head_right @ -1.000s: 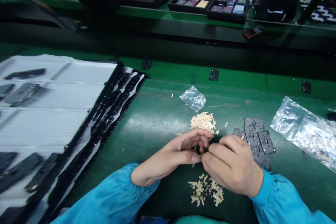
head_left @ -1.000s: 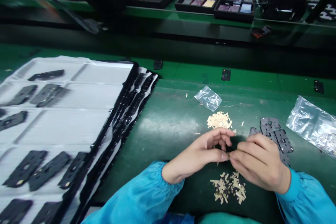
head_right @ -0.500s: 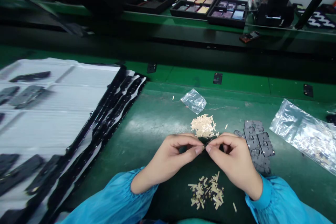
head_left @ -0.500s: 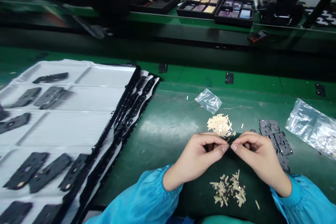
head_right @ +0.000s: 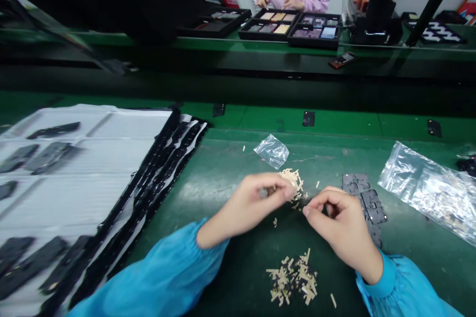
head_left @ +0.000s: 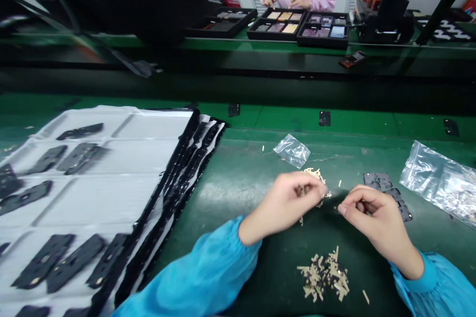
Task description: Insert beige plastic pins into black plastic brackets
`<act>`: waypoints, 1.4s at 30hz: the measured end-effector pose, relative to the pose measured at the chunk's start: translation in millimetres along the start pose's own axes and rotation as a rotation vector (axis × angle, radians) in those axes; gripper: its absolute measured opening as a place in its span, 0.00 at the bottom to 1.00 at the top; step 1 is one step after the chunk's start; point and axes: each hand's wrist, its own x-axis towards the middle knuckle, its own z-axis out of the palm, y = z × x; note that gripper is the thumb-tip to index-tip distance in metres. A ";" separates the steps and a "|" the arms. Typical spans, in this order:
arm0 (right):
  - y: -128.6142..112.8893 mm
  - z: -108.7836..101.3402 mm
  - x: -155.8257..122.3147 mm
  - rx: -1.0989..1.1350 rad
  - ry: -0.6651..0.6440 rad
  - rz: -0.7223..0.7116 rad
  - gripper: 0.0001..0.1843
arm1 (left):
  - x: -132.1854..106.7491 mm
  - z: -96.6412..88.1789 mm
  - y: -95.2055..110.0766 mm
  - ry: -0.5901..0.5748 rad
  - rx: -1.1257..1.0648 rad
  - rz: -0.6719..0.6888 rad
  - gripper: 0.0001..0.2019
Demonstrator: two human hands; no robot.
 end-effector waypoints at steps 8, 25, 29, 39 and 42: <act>10.0 3.4 2.8 0.096 0.015 0.005 0.06 | 171.1 2.8 -13.1 0.373 0.618 -0.193 0.24; 5.4 -10.8 22.8 0.409 0.201 0.104 0.33 | 21.5 14.5 2.8 0.338 0.479 0.828 0.09; 0.4 -13.1 15.6 0.330 0.136 0.014 0.28 | -7.0 10.6 7.7 0.104 0.148 0.461 0.15; 0.2 -4.4 8.7 0.140 -0.062 0.010 0.30 | -24.0 22.2 13.9 -0.271 -0.349 -0.253 0.22; 2.4 -3.4 8.1 0.080 -0.045 -0.041 0.27 | -31.2 24.8 14.9 -0.242 -0.331 -0.222 0.17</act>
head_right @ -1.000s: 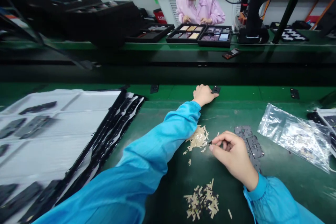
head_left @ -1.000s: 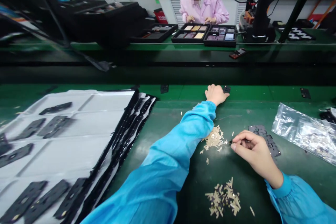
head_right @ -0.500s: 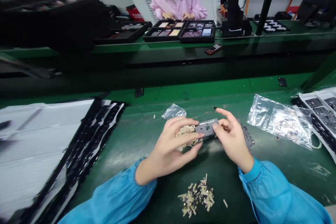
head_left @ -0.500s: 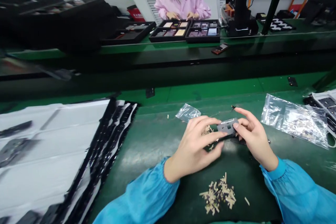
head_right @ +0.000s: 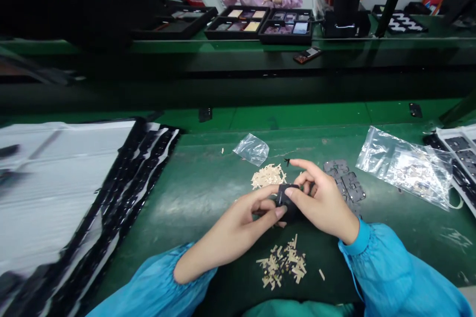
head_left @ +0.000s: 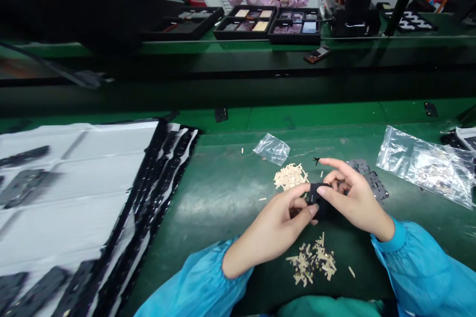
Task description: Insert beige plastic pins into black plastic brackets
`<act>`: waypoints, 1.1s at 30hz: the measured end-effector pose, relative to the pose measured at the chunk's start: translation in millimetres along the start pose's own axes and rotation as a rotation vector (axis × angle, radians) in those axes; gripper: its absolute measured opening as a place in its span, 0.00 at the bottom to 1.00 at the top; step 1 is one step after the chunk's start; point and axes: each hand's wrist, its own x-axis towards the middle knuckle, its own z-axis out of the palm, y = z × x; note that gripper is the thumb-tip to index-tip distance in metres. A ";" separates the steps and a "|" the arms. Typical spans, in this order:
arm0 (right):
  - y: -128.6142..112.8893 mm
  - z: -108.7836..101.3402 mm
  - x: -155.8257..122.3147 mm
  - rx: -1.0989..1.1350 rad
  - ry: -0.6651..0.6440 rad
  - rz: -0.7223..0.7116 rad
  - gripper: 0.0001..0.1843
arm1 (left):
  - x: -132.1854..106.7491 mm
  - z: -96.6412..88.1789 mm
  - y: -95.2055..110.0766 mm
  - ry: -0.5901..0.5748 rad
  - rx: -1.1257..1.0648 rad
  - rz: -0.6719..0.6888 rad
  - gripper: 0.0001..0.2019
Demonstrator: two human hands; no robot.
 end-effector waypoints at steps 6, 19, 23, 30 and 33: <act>-2.3 -3.8 -0.3 0.004 0.204 0.036 0.19 | -1.6 -11.9 -10.2 0.241 -0.079 0.045 0.11; -5.1 9.6 -9.4 -0.123 0.187 0.197 0.07 | 2.7 -7.2 -12.1 0.402 -0.197 0.065 0.23; -3.9 13.5 -13.7 -0.195 0.176 0.189 0.07 | -0.8 1.1 -12.9 0.509 -0.070 0.159 0.21; -9.3 17.8 -16.0 -0.310 0.213 0.064 0.08 | -5.8 10.2 -14.4 0.592 0.108 0.204 0.19; -8.7 17.4 -16.3 -0.368 0.211 0.023 0.08 | -7.0 10.6 -13.1 0.586 0.147 0.195 0.19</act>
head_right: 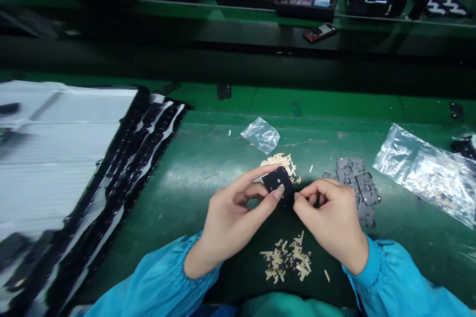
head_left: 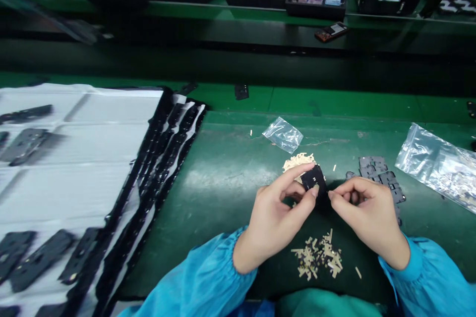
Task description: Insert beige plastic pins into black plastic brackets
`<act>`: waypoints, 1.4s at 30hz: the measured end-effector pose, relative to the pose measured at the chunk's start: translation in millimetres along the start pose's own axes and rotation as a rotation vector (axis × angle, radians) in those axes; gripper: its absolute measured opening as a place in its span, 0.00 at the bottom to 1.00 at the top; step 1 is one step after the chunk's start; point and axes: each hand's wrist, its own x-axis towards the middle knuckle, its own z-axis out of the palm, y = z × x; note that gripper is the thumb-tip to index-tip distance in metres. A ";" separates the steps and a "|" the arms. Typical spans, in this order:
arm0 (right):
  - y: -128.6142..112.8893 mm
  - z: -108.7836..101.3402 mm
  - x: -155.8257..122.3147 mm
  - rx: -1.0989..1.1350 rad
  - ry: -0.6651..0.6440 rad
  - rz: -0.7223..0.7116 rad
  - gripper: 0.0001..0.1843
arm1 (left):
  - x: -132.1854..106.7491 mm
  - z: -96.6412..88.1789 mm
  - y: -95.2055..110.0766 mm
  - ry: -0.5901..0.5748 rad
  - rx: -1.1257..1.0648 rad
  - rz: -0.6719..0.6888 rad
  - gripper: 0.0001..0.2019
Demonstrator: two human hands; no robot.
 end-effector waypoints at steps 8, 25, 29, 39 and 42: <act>2.6 0.6 0.5 0.070 -0.089 0.112 0.06 | -0.5 -0.4 -0.5 -0.013 -0.012 0.024 0.19; 2.4 -3.2 3.2 0.162 -0.163 0.239 0.07 | -0.7 -1.8 0.0 -0.035 -0.017 0.042 0.19; 0.2 -2.7 3.3 0.169 -0.185 0.245 0.07 | -0.4 -1.9 -0.3 -0.042 -0.024 0.037 0.19; 0.8 -2.1 6.6 0.198 -0.190 0.315 0.08 | 1.5 -1.5 1.8 -0.047 -0.044 0.040 0.20; -0.2 -3.0 7.8 0.209 -0.190 0.331 0.08 | 0.3 -1.5 -0.3 -0.047 -0.036 0.043 0.19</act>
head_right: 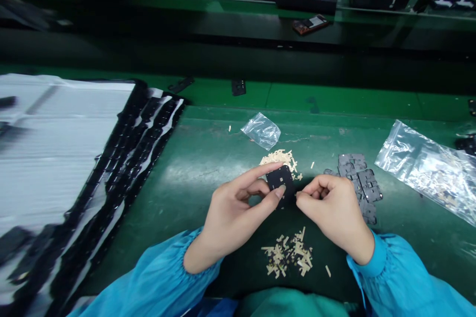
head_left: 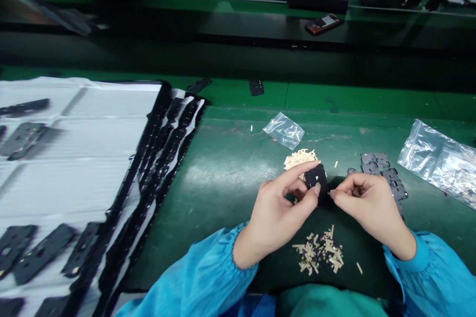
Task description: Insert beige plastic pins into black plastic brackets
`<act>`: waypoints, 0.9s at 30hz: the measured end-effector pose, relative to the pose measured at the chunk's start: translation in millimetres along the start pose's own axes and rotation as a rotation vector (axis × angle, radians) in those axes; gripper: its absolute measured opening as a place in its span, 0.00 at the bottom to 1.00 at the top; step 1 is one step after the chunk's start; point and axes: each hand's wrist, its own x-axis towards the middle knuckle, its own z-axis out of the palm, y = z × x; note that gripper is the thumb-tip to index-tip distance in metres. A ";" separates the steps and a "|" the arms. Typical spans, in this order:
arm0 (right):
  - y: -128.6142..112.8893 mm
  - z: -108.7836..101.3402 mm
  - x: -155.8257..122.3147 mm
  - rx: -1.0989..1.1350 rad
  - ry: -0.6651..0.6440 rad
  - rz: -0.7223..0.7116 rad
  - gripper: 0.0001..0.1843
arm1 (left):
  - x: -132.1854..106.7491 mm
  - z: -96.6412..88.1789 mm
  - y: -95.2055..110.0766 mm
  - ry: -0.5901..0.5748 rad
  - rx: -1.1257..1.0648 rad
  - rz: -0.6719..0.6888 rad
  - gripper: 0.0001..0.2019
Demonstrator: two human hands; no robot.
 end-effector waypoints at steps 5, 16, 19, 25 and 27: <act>0.5 1.3 -1.3 0.007 -0.023 -0.003 0.09 | 0.2 0.4 -1.0 -0.005 -0.007 0.007 0.19; 0.9 1.2 -1.3 -0.019 0.000 -0.018 0.08 | 1.1 0.0 1.4 -0.001 -0.007 0.009 0.19; 0.5 1.7 -2.4 -0.032 0.004 -0.028 0.08 | 1.2 0.2 1.2 -0.001 -0.003 0.005 0.19; 1.6 1.9 -4.2 -0.045 -0.014 -0.031 0.08 | 1.3 1.3 3.0 0.018 0.002 -0.026 0.20; 1.6 1.7 -3.9 -0.041 -0.005 -0.029 0.08 | 1.3 1.6 4.3 0.018 -0.001 -0.030 0.20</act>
